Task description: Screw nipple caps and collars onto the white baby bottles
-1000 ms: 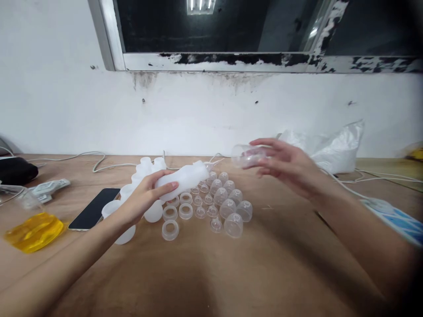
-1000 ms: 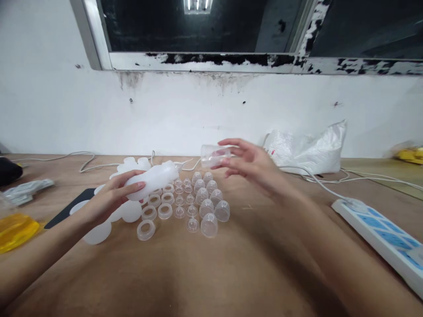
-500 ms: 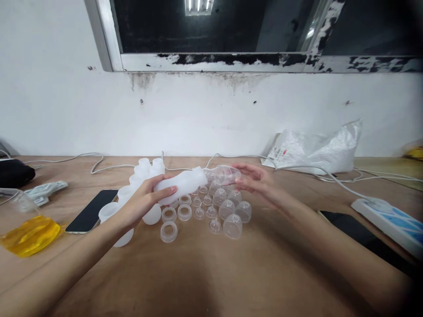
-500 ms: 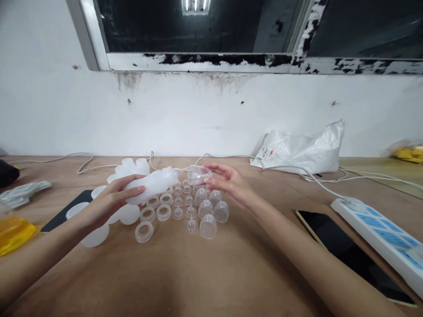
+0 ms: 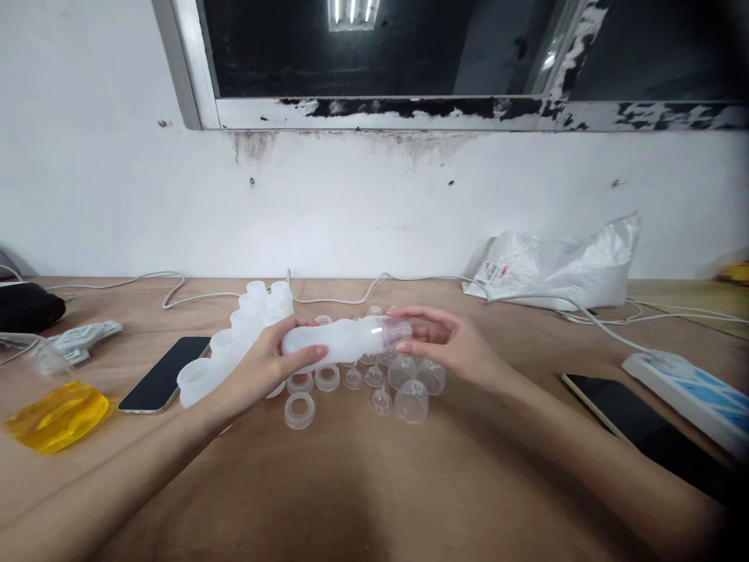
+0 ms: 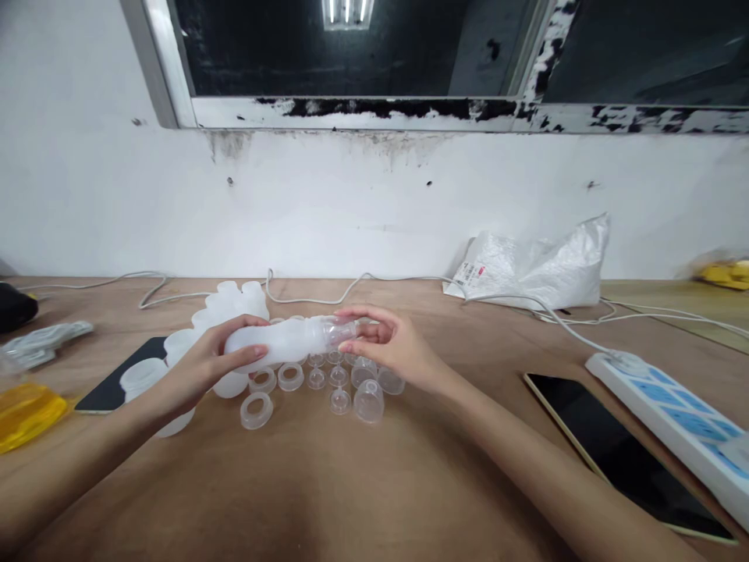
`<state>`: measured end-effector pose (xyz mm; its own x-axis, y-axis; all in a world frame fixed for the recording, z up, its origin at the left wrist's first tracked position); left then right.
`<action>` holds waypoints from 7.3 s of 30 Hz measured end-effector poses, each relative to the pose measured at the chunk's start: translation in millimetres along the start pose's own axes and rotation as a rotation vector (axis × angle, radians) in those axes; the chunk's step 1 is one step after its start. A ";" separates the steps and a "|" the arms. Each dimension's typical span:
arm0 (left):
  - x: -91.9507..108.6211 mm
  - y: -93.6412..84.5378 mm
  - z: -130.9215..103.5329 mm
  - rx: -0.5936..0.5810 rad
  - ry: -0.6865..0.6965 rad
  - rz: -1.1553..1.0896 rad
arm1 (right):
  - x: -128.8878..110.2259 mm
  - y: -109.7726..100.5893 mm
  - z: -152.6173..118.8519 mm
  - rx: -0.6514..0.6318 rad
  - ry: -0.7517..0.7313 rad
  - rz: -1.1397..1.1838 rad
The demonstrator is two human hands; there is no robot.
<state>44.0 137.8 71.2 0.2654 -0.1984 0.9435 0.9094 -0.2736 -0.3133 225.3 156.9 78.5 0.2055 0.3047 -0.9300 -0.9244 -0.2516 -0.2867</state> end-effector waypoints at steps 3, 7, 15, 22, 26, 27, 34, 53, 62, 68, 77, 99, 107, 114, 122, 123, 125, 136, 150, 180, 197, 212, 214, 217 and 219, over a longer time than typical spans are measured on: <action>-1.2 5.8 -1.9 -0.025 -0.012 -0.009 | 1.5 0.4 0.1 0.017 -0.001 0.006; -1.0 8.1 -2.2 -0.023 -0.005 0.018 | 6.6 2.3 0.3 0.053 -0.007 0.041; -1.6 7.1 -2.4 -0.021 0.019 0.056 | 4.7 3.7 -4.0 0.142 -0.117 -0.018; -13.1 17.8 -0.6 -0.027 -0.028 -0.045 | -6.3 5.7 -0.8 0.035 -0.114 -0.054; -4.6 24.2 -3.7 0.000 0.057 -0.207 | -41.2 -22.5 -3.6 0.060 -0.169 -0.139; -3.3 24.0 -6.6 0.014 0.089 -0.233 | -49.9 -36.8 -4.5 0.115 -0.191 -0.160; -23.8 69.6 -47.6 -0.269 0.337 0.278 | -50.3 -145.4 5.3 0.602 -0.168 -0.302; -28.9 115.4 -74.0 -0.529 0.600 0.711 | 36.4 -178.8 47.3 0.627 0.167 -1.216; -26.9 115.8 -73.4 -0.535 0.580 0.702 | 44.8 -182.0 52.1 0.613 0.181 -1.190; -30.7 115.4 -73.3 -0.538 0.570 0.709 | 52.2 -185.5 54.2 0.609 0.188 -1.186; -26.8 115.8 -72.8 -0.547 0.581 0.702 | 56.8 -184.0 53.8 0.612 0.174 -1.179; -35.8 92.6 -72.9 -0.559 0.584 0.798 | -24.1 83.3 -58.5 -0.311 -0.314 -0.924; -49.4 92.3 -78.4 -0.621 0.515 0.744 | 49.2 116.6 -95.9 -0.564 -0.140 -0.873; -44.3 92.6 -78.1 -0.639 0.515 0.739 | 50.0 118.4 -95.5 -0.603 -0.149 -0.860; -46.2 92.3 -76.0 -0.628 0.508 0.753 | 49.4 116.9 -94.4 -0.583 -0.157 -0.822; -47.2 92.6 -76.0 -0.634 0.503 0.761 | 49.6 117.0 -94.4 -0.584 -0.156 -0.824; -48.7 93.0 -76.3 -0.647 0.492 0.775 | 50.0 117.0 -94.3 -0.584 -0.153 -0.828; -49.8 94.3 -77.5 -0.654 0.495 0.796 | 50.4 118.5 -94.9 -0.604 -0.148 -0.860; -48.6 95.2 -79.7 -0.629 0.575 0.842 | 43.2 118.8 -93.2 -0.530 -0.279 -0.964; -68.4 24.3 -37.0 -0.030 0.221 1.027 | 12.5 87.0 -31.3 -0.236 -0.354 -1.315; -52.9 27.8 -14.6 -0.056 0.021 -0.137 | -19.8 45.8 -13.4 0.064 -0.223 -0.461; -62.6 65.5 21.4 -0.080 -0.290 -1.198 | -0.5 27.5 9.6 0.223 -0.169 0.011; -64.1 65.9 21.0 -0.074 -0.292 -1.197 | 5.5 26.5 11.9 0.234 -0.152 0.010; -62.8 65.9 21.4 -0.076 -0.289 -1.187 | 3.3 24.7 11.9 0.251 -0.178 -0.012; -60.8 65.6 21.9 -0.083 -0.279 -1.179 | -5.1 24.4 9.2 0.257 -0.232 -0.063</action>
<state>94.6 152.5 -4.4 -0.6414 0.4199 0.6421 0.6190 -0.2112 0.7564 198.7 157.7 78.4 0.2130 0.5206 -0.8268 -0.9691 0.0045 -0.2468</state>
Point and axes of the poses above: each hand's wrist, its own z-axis towards the middle knuckle, its own y-axis out of the palm, x = y × z, the point moved 10 cm from there along z, towards the middle knuckle, and after that the axes turned 2 degrees about y, right-handed, at the moved point
